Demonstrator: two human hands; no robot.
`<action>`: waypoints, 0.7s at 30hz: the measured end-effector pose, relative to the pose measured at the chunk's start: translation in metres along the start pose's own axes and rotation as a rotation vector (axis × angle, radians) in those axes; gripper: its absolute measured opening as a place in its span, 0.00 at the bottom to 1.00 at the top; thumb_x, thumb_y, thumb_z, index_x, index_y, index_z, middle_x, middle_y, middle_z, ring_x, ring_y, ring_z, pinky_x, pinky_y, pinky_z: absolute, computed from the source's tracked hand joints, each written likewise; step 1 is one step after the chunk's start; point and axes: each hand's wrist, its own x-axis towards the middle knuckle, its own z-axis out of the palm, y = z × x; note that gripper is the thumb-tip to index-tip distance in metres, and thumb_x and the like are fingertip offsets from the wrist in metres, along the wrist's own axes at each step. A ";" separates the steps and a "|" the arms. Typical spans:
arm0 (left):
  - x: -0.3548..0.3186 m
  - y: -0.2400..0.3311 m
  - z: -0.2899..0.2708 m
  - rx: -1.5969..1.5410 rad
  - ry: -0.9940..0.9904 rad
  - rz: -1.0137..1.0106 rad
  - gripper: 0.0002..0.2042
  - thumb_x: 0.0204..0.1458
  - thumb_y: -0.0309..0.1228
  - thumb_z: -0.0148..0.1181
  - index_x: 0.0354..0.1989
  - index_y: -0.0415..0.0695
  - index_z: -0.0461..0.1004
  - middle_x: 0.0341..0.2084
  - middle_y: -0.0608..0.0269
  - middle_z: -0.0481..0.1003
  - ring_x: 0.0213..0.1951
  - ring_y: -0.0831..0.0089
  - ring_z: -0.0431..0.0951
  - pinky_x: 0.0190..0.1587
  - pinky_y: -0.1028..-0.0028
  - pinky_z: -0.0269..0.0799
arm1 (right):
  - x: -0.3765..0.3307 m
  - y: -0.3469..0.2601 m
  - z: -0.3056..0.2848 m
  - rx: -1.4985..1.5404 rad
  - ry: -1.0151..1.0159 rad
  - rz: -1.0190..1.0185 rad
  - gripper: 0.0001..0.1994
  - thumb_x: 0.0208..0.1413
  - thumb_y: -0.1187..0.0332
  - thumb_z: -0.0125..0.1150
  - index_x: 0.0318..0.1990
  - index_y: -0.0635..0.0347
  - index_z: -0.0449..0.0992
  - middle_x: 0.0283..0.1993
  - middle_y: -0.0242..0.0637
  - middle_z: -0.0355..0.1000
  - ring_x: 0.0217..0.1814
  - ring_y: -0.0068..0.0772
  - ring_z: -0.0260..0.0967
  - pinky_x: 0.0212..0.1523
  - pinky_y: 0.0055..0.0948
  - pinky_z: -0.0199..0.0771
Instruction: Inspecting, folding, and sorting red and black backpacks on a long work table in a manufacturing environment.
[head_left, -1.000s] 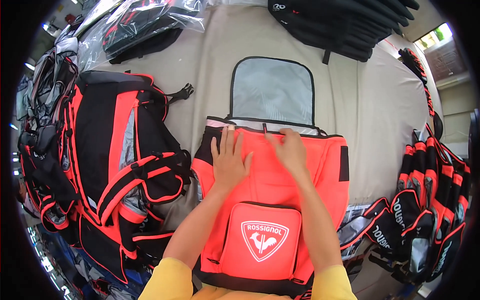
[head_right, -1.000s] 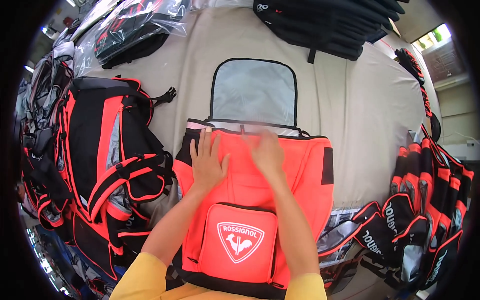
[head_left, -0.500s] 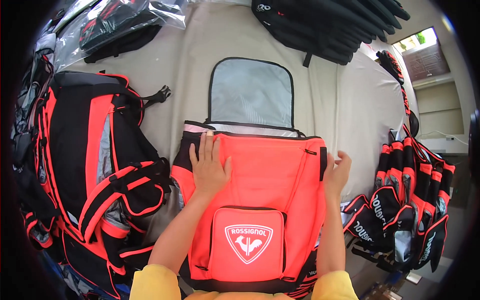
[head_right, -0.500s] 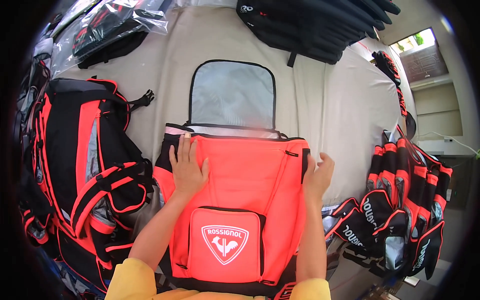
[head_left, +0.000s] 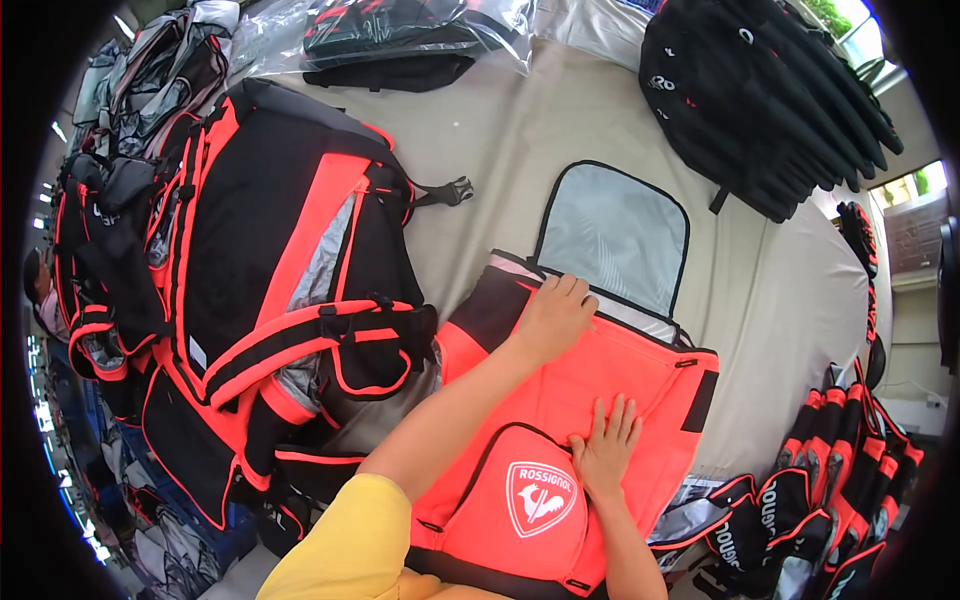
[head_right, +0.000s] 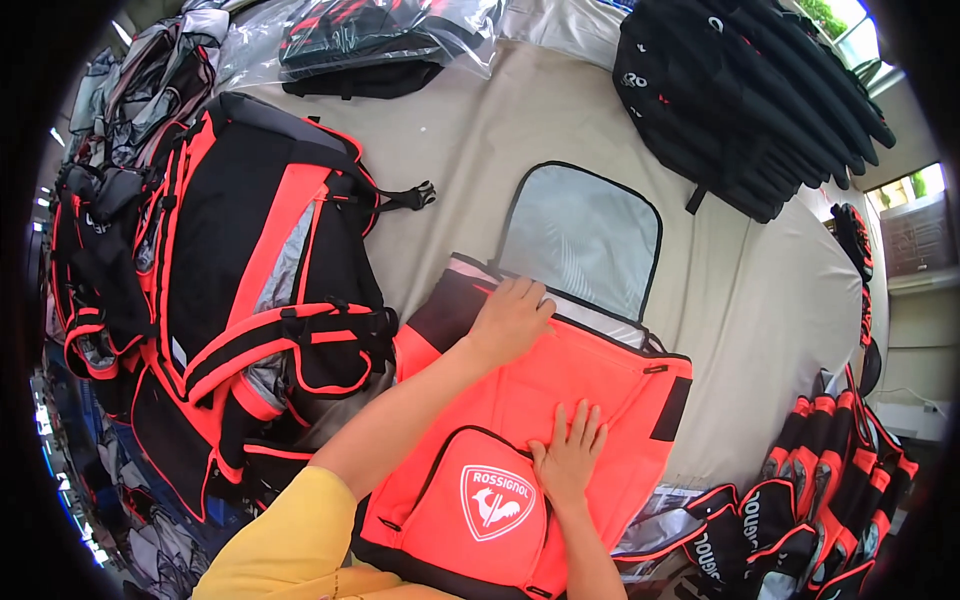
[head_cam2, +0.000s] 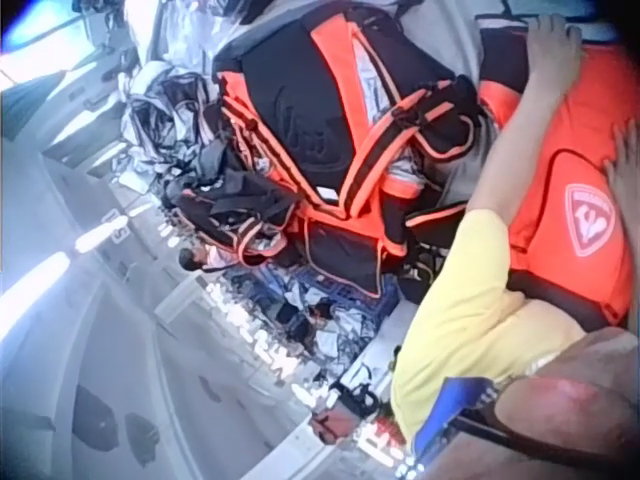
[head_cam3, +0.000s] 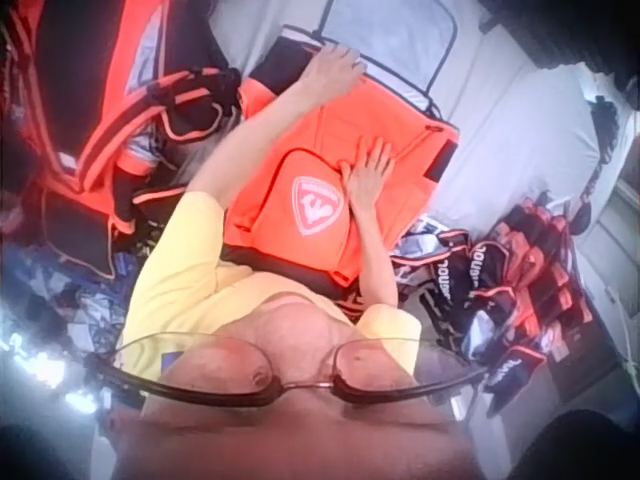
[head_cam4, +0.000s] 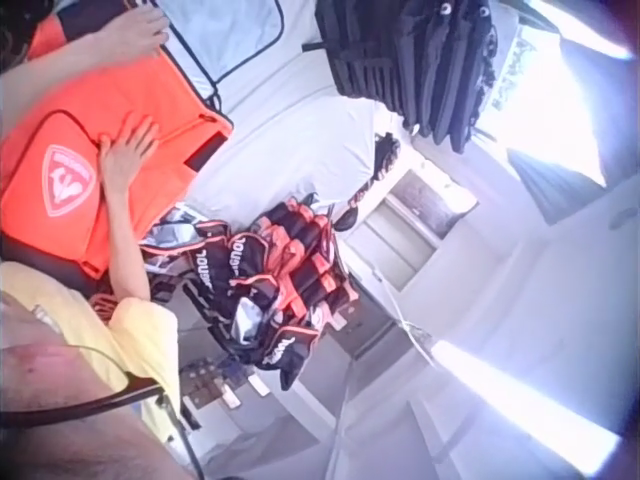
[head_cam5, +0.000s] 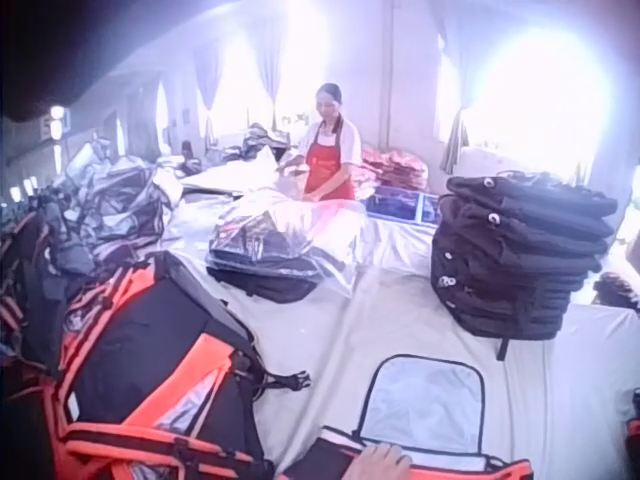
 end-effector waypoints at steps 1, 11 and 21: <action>0.002 0.001 -0.001 0.000 0.004 -0.003 0.21 0.49 0.49 0.72 0.36 0.42 0.78 0.38 0.57 0.76 0.45 0.59 0.74 0.48 0.60 0.69 | 0.001 -0.001 -0.001 -0.015 0.018 -0.017 0.41 0.59 0.44 0.64 0.75 0.60 0.64 0.84 0.56 0.46 0.88 0.62 0.35 0.82 0.63 0.34; -0.049 0.117 -0.107 -0.299 -0.049 0.403 0.12 0.50 0.47 0.68 0.20 0.57 0.81 0.21 0.71 0.78 0.34 0.70 0.77 0.42 0.62 0.64 | 0.050 0.027 -0.142 0.254 0.525 -0.300 0.33 0.73 0.40 0.44 0.61 0.65 0.75 0.59 0.51 0.75 0.66 0.56 0.70 0.72 0.57 0.60; -0.150 0.192 -0.133 -0.531 -0.286 0.579 0.13 0.49 0.37 0.66 0.13 0.52 0.76 0.15 0.70 0.75 0.28 0.67 0.78 0.38 0.62 0.69 | -0.074 -0.016 -0.165 0.118 -0.100 -0.104 0.16 0.62 0.55 0.68 0.40 0.63 0.80 0.36 0.47 0.78 0.37 0.46 0.77 0.49 0.48 0.74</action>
